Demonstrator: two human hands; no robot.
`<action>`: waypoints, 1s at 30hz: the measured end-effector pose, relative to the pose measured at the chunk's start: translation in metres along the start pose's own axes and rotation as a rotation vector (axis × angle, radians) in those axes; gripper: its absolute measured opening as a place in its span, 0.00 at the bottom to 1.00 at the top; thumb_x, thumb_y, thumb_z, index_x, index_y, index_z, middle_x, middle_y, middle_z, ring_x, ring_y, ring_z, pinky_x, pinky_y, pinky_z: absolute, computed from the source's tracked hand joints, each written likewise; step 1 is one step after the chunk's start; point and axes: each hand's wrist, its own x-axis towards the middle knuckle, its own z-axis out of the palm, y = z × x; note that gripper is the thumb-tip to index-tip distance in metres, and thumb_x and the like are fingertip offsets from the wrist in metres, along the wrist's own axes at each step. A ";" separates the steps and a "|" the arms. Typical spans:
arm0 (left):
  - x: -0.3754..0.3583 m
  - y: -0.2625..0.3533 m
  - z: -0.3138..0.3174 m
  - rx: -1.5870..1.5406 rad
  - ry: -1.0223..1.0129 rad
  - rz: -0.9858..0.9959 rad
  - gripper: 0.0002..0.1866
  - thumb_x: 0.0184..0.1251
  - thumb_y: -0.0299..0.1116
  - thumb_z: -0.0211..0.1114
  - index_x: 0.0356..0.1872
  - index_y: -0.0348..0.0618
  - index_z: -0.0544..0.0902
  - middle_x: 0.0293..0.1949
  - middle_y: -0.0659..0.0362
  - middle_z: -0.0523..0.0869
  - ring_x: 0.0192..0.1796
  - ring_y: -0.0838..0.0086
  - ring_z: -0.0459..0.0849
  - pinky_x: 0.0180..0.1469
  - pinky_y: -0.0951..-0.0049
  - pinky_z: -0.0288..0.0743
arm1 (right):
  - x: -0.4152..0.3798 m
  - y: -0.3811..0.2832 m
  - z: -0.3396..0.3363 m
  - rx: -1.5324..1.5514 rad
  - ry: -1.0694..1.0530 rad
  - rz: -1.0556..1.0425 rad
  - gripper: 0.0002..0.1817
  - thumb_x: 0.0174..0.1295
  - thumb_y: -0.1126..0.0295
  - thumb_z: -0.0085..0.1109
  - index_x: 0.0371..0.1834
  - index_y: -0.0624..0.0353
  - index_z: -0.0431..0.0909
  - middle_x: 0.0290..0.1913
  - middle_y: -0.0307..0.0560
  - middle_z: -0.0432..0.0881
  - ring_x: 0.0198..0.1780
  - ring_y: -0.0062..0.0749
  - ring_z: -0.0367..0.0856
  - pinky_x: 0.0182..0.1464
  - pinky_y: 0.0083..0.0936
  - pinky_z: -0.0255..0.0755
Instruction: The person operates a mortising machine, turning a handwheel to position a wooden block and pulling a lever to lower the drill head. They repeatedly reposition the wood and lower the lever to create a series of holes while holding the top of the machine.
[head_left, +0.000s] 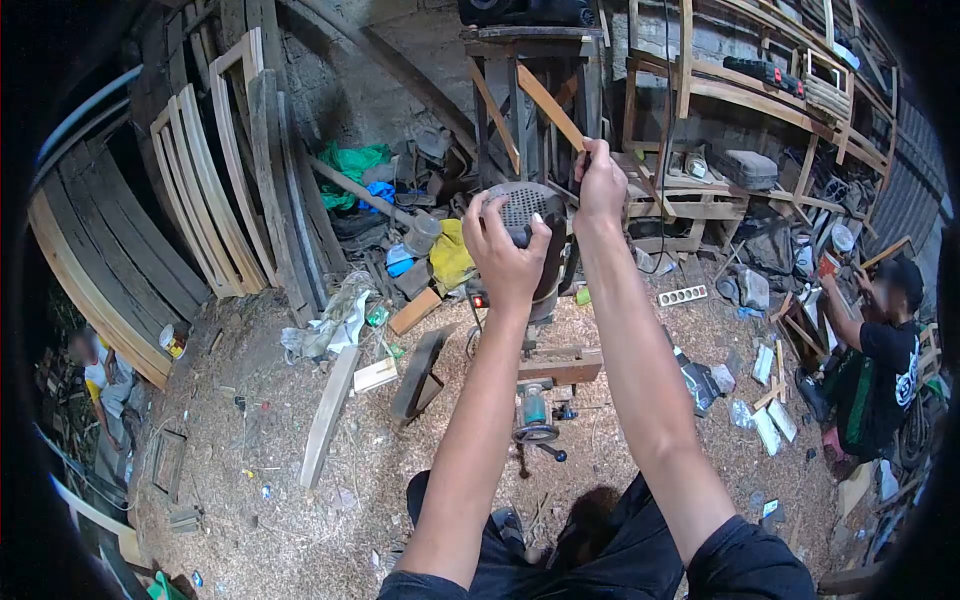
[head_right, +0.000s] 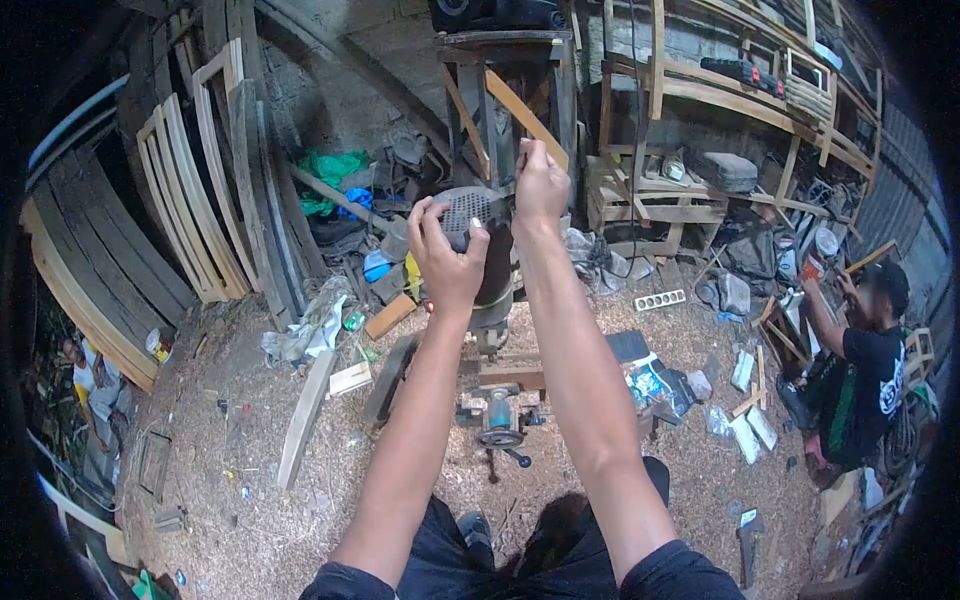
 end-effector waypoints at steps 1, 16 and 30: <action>0.001 -0.001 0.001 0.005 0.012 0.013 0.24 0.54 0.40 0.66 0.49 0.35 0.75 0.55 0.44 0.73 0.59 0.47 0.72 0.62 0.52 0.65 | -0.002 -0.002 0.000 0.008 0.000 0.000 0.13 0.63 0.62 0.54 0.30 0.60 0.80 0.23 0.35 0.71 0.27 0.19 0.66 0.32 0.20 0.58; -0.001 -0.010 0.011 0.030 0.053 0.036 0.20 0.52 0.36 0.65 0.44 0.36 0.76 0.51 0.46 0.74 0.55 0.49 0.74 0.58 0.52 0.67 | -0.036 0.005 -0.027 0.151 -0.061 -0.069 0.13 0.68 0.66 0.51 0.27 0.58 0.78 0.24 0.33 0.71 0.27 0.17 0.65 0.31 0.17 0.57; -0.009 -0.014 0.011 0.005 0.041 0.026 0.19 0.52 0.38 0.66 0.42 0.36 0.77 0.51 0.47 0.74 0.55 0.50 0.73 0.58 0.53 0.66 | -0.088 0.018 -0.081 0.172 -0.188 -0.111 0.11 0.61 0.68 0.51 0.25 0.62 0.73 0.26 0.39 0.72 0.31 0.22 0.66 0.37 0.21 0.57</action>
